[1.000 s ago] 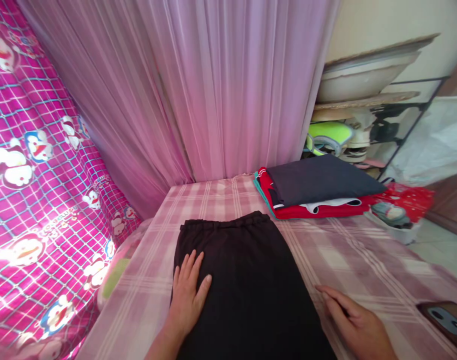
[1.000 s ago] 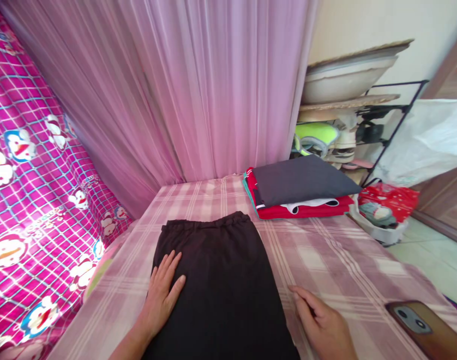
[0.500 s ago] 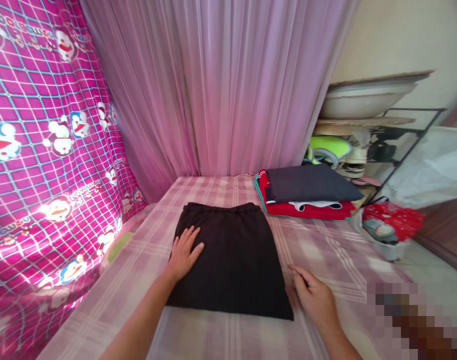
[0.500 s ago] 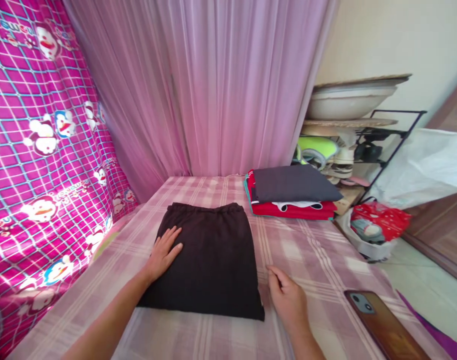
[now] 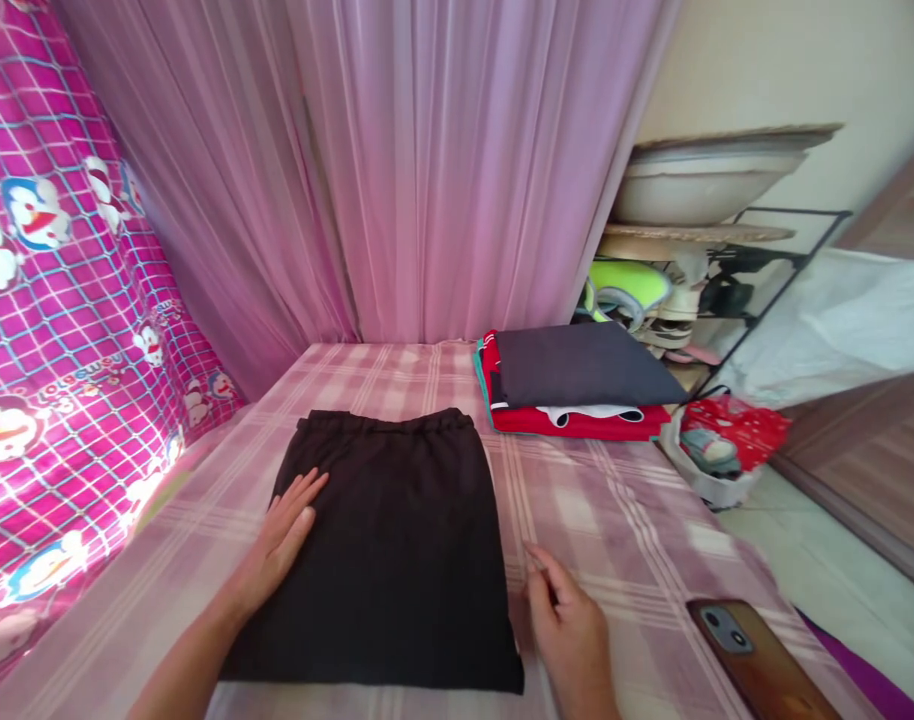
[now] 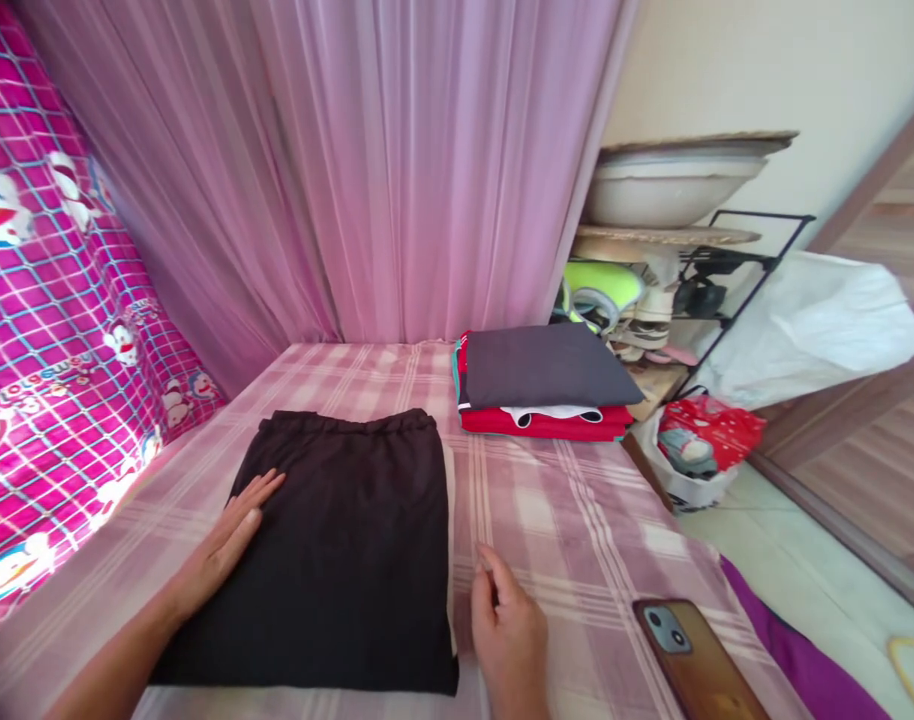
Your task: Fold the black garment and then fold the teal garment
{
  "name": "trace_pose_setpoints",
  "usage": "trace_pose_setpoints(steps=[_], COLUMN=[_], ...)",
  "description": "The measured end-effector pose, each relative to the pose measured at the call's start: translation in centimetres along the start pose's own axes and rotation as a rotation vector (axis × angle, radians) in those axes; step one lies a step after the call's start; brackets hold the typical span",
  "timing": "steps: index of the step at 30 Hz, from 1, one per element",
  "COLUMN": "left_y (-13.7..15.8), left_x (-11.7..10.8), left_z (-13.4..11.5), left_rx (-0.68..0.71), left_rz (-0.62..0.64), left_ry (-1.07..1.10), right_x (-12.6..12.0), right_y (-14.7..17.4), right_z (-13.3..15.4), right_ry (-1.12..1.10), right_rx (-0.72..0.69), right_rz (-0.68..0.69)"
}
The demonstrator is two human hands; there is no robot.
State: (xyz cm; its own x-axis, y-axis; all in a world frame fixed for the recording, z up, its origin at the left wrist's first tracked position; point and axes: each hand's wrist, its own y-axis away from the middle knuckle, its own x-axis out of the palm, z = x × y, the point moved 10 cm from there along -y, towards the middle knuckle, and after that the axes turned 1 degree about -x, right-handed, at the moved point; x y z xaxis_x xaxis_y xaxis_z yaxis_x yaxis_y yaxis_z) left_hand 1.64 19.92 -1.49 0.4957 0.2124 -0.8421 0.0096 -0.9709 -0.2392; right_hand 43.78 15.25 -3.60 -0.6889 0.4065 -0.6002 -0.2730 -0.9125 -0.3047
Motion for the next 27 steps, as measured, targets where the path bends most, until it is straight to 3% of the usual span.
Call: trace_pose_setpoints(steps=[13,27], left_y=[0.5,0.2], left_x=[0.0,0.1], left_z=[0.4,-0.6], left_rx=[0.019,-0.005], left_rz=[-0.022,0.011], left_ry=[-0.024,-0.011], right_x=[1.7,1.4], right_y=[0.4,-0.1], right_z=[1.0,0.8], right_ry=[0.030,0.105], right_rx=[-0.105,-0.055], right_rz=[0.090,0.061])
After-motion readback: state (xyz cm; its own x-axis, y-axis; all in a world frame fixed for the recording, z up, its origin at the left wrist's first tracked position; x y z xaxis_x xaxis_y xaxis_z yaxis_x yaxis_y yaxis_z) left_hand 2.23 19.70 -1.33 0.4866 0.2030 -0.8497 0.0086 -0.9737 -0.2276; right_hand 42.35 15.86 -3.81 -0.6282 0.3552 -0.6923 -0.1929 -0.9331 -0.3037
